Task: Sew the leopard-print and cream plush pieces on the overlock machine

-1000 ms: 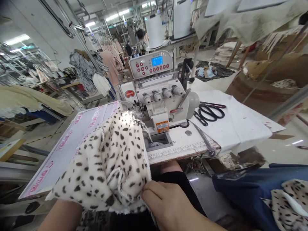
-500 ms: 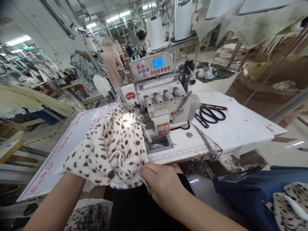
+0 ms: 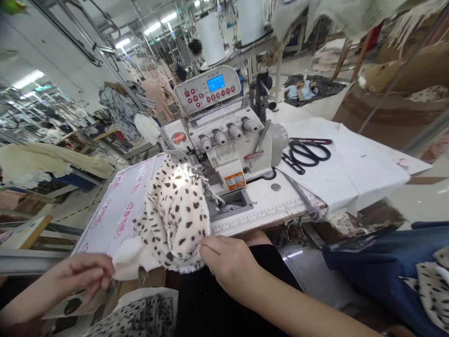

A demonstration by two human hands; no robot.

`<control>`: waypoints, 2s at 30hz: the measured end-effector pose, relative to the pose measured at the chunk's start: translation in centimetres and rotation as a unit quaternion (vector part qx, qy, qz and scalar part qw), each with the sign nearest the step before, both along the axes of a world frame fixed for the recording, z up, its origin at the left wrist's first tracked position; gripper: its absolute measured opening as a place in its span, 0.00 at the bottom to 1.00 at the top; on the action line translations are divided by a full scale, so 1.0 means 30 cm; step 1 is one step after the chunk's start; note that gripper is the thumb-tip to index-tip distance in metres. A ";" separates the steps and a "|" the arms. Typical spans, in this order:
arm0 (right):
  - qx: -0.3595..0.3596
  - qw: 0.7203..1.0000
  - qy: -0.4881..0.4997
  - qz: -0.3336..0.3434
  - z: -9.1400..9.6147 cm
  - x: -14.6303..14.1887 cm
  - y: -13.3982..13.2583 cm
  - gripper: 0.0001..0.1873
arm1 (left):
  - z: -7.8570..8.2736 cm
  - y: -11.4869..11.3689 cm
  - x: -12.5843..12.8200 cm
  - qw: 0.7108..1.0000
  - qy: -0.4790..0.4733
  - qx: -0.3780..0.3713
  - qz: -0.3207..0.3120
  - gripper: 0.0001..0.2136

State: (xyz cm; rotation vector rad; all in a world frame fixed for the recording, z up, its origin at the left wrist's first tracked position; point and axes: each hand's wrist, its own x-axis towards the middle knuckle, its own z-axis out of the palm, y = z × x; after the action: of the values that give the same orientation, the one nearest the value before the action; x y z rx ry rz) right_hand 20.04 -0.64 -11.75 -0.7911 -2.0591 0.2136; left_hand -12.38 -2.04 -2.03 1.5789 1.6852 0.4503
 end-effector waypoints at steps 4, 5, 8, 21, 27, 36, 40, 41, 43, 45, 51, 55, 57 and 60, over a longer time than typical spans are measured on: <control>0.003 1.000 0.011 0.008 0.003 -0.003 0.000 0.15 | -0.028 0.132 0.147 0.983 0.043 0.173 0.037 0.18; 0.001 1.000 0.013 0.009 0.004 -0.003 -0.001 0.15 | -0.048 0.173 0.185 0.975 0.085 0.204 0.029 0.22; -0.011 1.000 0.015 0.008 0.002 -0.002 -0.006 0.15 | -0.093 0.274 0.227 0.979 0.148 0.142 -0.004 0.18; -0.015 0.999 -0.027 0.015 -0.022 -0.020 -0.006 0.14 | -0.010 0.365 0.292 0.852 0.298 0.428 -0.040 0.08; 0.005 0.999 -0.033 0.041 0.008 -0.006 -0.012 0.15 | -0.052 0.250 0.510 0.880 0.129 0.407 -0.210 0.07; 0.056 0.996 -0.013 0.067 0.105 0.025 -0.001 0.14 | -0.068 0.309 0.467 0.916 0.079 0.342 -0.194 0.03; 0.019 0.997 -0.003 0.069 0.058 0.028 0.002 0.17 | -0.075 0.295 0.488 0.903 0.111 0.363 -0.204 0.05; 0.013 0.998 0.003 0.068 0.048 0.029 0.003 0.17 | -0.079 0.293 0.492 0.899 0.112 0.371 -0.204 0.05; 0.006 0.998 0.015 0.062 0.037 0.031 0.006 0.17 | -0.087 0.294 0.494 0.894 0.110 0.384 -0.203 0.06; 0.008 0.998 0.023 0.057 0.034 0.031 0.012 0.17 | -0.090 0.298 0.491 0.894 0.106 0.387 -0.201 0.06; -0.007 0.999 0.018 0.047 0.028 0.029 0.045 0.15 | -0.070 0.337 0.478 0.913 0.096 0.345 -0.194 0.05; -0.040 0.998 -0.004 0.043 0.029 0.032 0.081 0.14 | -0.061 0.386 0.467 0.921 0.087 0.328 -0.191 0.06; -0.048 0.998 -0.008 0.040 0.033 0.031 0.098 0.14 | -0.062 0.405 0.461 0.919 0.082 0.336 -0.192 0.06; -0.044 0.999 -0.009 0.026 0.041 0.027 0.117 0.13 | -0.060 0.399 0.462 0.895 0.079 0.387 -0.205 0.06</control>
State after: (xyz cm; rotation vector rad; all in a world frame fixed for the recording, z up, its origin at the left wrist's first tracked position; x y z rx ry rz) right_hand 20.86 2.88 -10.52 -0.7957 -2.1008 0.3278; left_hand 1.48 9.94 -3.83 2.5399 1.2695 0.8532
